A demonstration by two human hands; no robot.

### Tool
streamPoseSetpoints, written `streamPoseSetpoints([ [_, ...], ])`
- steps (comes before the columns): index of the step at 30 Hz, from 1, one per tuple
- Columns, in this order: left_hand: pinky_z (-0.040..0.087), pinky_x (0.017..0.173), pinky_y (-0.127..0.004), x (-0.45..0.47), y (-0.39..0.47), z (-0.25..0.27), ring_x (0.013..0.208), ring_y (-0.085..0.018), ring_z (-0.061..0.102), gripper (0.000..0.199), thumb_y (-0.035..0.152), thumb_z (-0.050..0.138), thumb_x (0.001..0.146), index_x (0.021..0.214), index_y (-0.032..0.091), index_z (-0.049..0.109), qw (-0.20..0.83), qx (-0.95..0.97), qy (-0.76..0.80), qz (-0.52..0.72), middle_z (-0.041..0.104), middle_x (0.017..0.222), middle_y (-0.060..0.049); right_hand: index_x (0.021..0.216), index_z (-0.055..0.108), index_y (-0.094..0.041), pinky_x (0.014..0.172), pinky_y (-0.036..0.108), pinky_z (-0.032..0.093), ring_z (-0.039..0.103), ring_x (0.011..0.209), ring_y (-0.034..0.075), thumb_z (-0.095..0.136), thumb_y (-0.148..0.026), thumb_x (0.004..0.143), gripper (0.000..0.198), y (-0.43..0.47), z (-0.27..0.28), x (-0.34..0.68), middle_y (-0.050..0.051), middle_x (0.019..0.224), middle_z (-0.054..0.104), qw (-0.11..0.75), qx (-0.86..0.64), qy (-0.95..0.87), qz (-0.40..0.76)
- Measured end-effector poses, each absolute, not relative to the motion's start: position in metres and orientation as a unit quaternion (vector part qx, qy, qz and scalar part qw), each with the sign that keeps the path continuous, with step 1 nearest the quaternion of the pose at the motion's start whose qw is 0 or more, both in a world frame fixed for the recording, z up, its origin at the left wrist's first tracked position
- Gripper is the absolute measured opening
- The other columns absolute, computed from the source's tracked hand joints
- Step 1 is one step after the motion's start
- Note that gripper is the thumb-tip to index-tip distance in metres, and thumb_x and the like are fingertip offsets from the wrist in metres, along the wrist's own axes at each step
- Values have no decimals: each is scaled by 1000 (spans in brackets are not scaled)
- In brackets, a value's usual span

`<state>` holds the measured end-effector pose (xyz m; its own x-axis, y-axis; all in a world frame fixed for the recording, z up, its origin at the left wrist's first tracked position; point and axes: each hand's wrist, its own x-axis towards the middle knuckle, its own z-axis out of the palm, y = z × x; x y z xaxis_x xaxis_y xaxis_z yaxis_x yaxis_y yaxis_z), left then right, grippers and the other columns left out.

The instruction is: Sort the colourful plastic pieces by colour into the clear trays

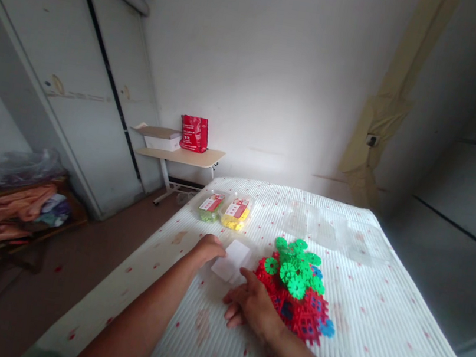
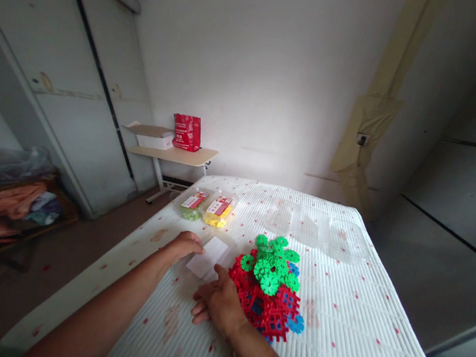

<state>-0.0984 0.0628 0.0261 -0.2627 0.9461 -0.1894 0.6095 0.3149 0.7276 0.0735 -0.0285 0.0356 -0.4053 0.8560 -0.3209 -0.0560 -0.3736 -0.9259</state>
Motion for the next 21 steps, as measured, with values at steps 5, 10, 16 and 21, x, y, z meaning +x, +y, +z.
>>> streamPoseSetpoints([
  [5, 43, 58, -25, -96, 62, 28, 70, -19, 62, 18, 16, 71, 53, 68, 15, 62, 322, 511, 746, 280, 63, 62, 0, 142, 17, -10, 40, 23, 48, 60, 43, 13, 56, -23, 71, 82, -29, 37, 74, 1, 69, 68, 319, -428, -427, 729],
  [10, 42, 58, -24, -93, 60, 31, 68, -17, 60, 16, 16, 67, 57, 71, 16, 60, 327, 516, 733, 300, 60, 60, 2, 143, 14, -9, 39, 23, 48, 60, 43, 13, 56, -21, 71, 83, -27, 37, 76, 2, 68, 68, 326, -422, -409, 741],
  [16, 39, 50, -23, -94, 53, 28, 56, -14, 55, 25, 18, 67, 57, 81, 16, 60, 347, 511, 713, 332, 55, 57, 4, 142, 12, -6, 39, 24, 48, 59, 43, 13, 55, -21, 70, 85, -27, 37, 77, 1, 65, 66, 327, -423, -406, 741],
  [21, 38, 45, -23, -119, 43, 23, 48, -14, 54, 29, 17, 67, 54, 82, 17, 63, 352, 498, 687, 395, 55, 53, 5, 136, 22, -6, 41, 24, 49, 60, 48, 13, 58, -23, 64, 82, -31, 36, 78, 1, 68, 66, 321, -387, -419, 756],
])
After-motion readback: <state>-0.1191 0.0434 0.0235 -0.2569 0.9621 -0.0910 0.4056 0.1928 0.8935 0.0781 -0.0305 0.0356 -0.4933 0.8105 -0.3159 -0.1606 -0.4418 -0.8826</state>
